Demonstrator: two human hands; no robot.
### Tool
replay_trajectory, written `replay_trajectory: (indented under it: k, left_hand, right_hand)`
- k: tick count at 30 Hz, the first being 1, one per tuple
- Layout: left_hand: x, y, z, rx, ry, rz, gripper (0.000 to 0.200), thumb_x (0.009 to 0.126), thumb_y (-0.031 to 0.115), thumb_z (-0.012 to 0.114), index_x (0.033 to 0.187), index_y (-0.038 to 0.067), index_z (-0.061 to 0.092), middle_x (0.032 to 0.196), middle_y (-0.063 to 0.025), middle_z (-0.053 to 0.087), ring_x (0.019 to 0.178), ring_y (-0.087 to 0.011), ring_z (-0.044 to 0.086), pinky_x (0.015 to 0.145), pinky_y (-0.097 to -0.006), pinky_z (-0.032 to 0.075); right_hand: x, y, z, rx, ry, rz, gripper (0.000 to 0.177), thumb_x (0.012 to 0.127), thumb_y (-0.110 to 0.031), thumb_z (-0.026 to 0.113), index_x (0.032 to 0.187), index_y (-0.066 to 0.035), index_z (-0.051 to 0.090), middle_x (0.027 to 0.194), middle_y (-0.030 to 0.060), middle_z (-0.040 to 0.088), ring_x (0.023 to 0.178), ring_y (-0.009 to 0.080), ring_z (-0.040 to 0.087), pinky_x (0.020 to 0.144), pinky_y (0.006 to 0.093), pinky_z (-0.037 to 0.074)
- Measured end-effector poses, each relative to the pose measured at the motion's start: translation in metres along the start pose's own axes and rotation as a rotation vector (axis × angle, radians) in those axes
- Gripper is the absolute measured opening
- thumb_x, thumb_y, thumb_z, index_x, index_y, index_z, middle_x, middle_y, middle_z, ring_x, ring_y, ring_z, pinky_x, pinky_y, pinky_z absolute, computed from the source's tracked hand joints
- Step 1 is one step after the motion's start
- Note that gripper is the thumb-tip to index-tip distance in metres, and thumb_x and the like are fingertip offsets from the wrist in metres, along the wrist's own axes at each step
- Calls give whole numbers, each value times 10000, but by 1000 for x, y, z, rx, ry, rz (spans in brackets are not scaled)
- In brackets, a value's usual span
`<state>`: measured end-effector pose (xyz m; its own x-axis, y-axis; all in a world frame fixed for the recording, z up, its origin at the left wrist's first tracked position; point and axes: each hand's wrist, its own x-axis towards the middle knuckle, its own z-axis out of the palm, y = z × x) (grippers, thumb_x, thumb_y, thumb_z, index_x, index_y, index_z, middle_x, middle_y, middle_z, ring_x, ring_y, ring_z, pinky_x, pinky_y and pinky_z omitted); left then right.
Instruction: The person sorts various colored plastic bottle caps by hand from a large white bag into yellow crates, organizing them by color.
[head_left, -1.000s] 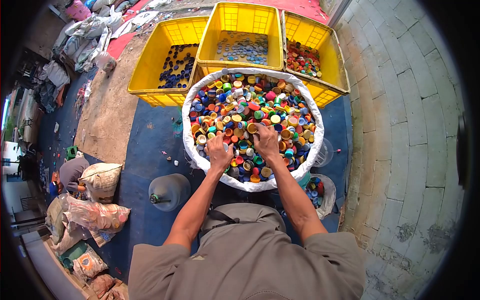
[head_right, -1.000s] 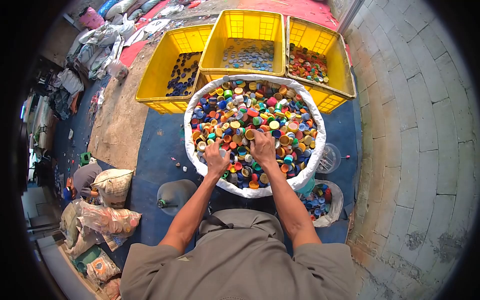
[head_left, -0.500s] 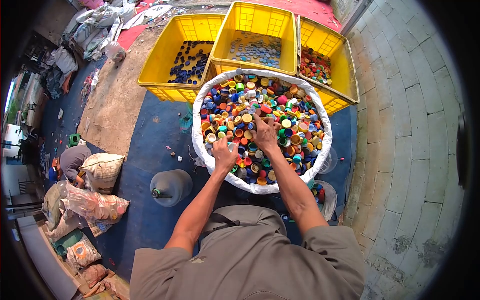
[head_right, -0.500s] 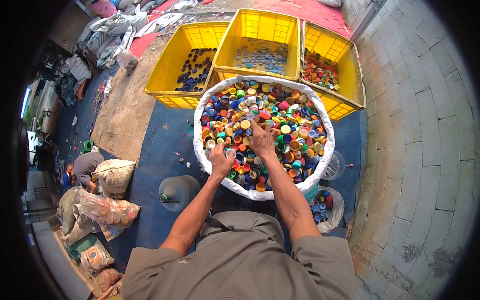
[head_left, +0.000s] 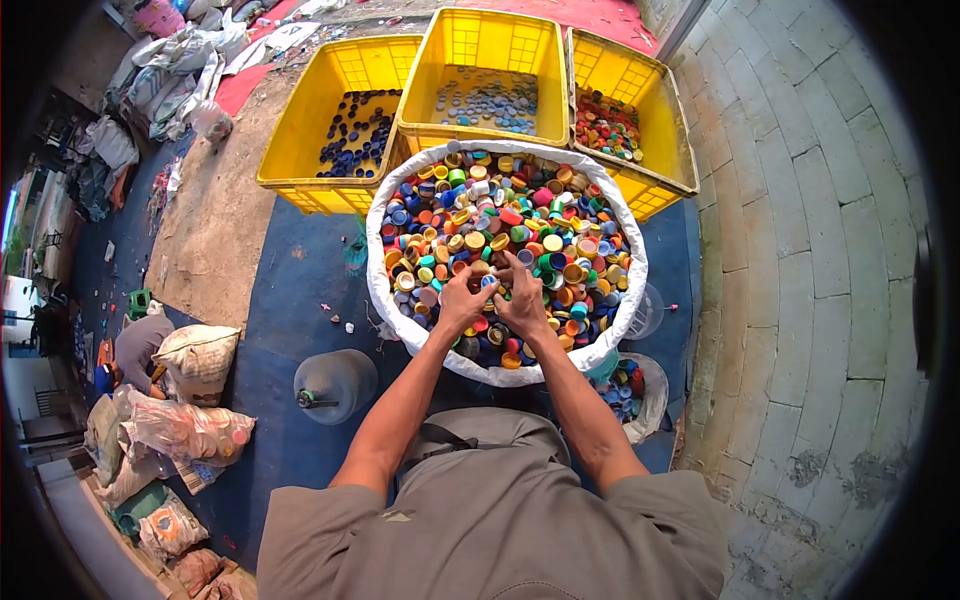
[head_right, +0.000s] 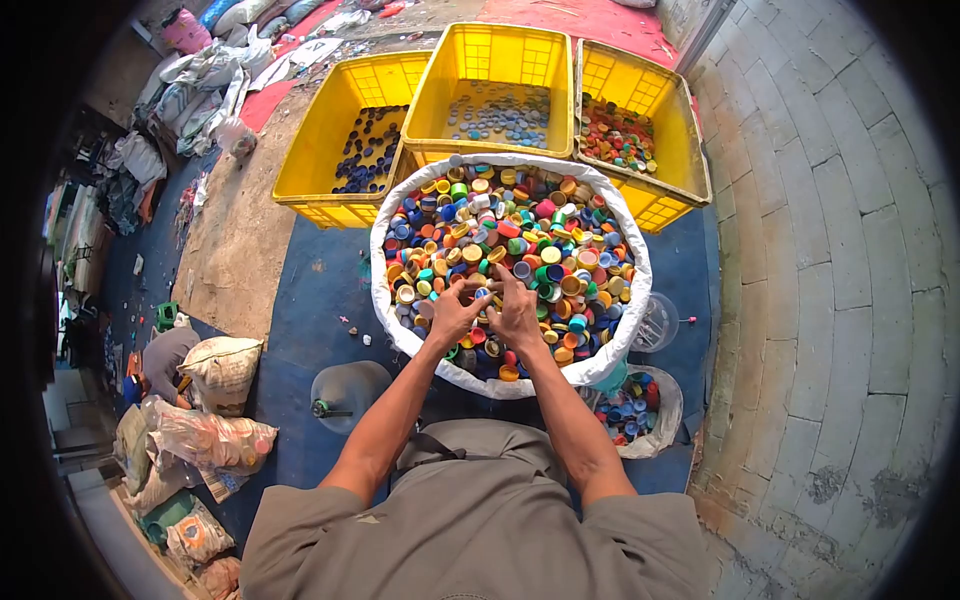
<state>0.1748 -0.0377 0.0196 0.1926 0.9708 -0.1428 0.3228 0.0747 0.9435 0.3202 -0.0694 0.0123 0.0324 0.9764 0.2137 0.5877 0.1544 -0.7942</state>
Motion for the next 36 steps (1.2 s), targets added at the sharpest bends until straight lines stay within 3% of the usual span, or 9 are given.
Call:
replay_trajectory:
  k: [5,6,9,12,16,18,21,29,36]
  left_hand:
    - [-11,-10,14,-163,-75,-27,315,847,208,691,1064,-10,622,891,-109,686,814,-147,654,719,-270,525]
    - [-11,-9,13,-51,-103,13,296,858,189,681,1068,-9,619,875,-98,682,794,-138,647,699,-250,519]
    - [-20,-5,13,-86,-140,-33,296,859,186,681,1065,-16,617,857,-91,676,774,-114,631,670,-231,510]
    - [-24,-7,7,-400,-97,-245,276,864,188,672,1052,4,587,870,-70,636,745,-117,618,648,-242,509]
    - [-30,-20,-20,-876,13,-381,187,886,151,568,1026,30,544,931,-87,604,766,-168,622,684,-292,525]
    - [-37,-9,-37,-1080,57,-472,151,866,128,506,982,38,540,916,-95,594,775,-198,612,709,-326,524]
    - [-46,-22,-52,-1297,89,-535,154,847,152,526,951,41,550,884,-103,617,783,-214,617,729,-361,526]
    - [-76,-38,-65,-1310,237,-605,142,891,196,579,886,54,566,808,-59,596,724,-163,593,691,-306,528]
    - [-92,-39,-66,-1218,299,-645,135,883,194,610,855,63,590,794,-25,587,727,-134,577,657,-293,494]
  right_hand:
    - [-18,6,-3,14,65,-11,771,683,-47,718,1363,-53,355,1023,83,664,999,285,594,799,423,414]
    - [-21,3,-7,-8,63,-13,768,687,-52,721,1362,-53,356,1020,85,664,995,288,595,796,422,416]
    - [-32,-7,-15,-8,54,21,733,700,-62,719,1345,-40,371,1012,90,662,962,298,595,791,423,419]
    - [-41,-6,-16,110,107,74,723,698,-60,720,1338,-36,384,977,78,668,920,292,590,779,422,417]
    - [-46,5,-21,-175,131,167,663,716,-60,715,1316,-53,432,927,69,680,925,260,579,839,413,399]
    - [-35,0,-25,-238,95,94,661,716,-60,714,1315,-57,434,950,53,684,938,252,571,841,413,384]
    - [-13,9,-16,-296,50,-11,682,707,-49,710,1329,-69,432,1016,26,684,984,237,542,864,394,362]
    - [21,14,-7,-439,-175,-111,790,696,-70,725,1399,-111,367,1119,-13,669,1082,256,487,925,382,302]
    - [24,21,3,-488,-177,-204,644,738,-73,676,1346,-102,465,1043,2,671,1000,207,515,855,377,323]
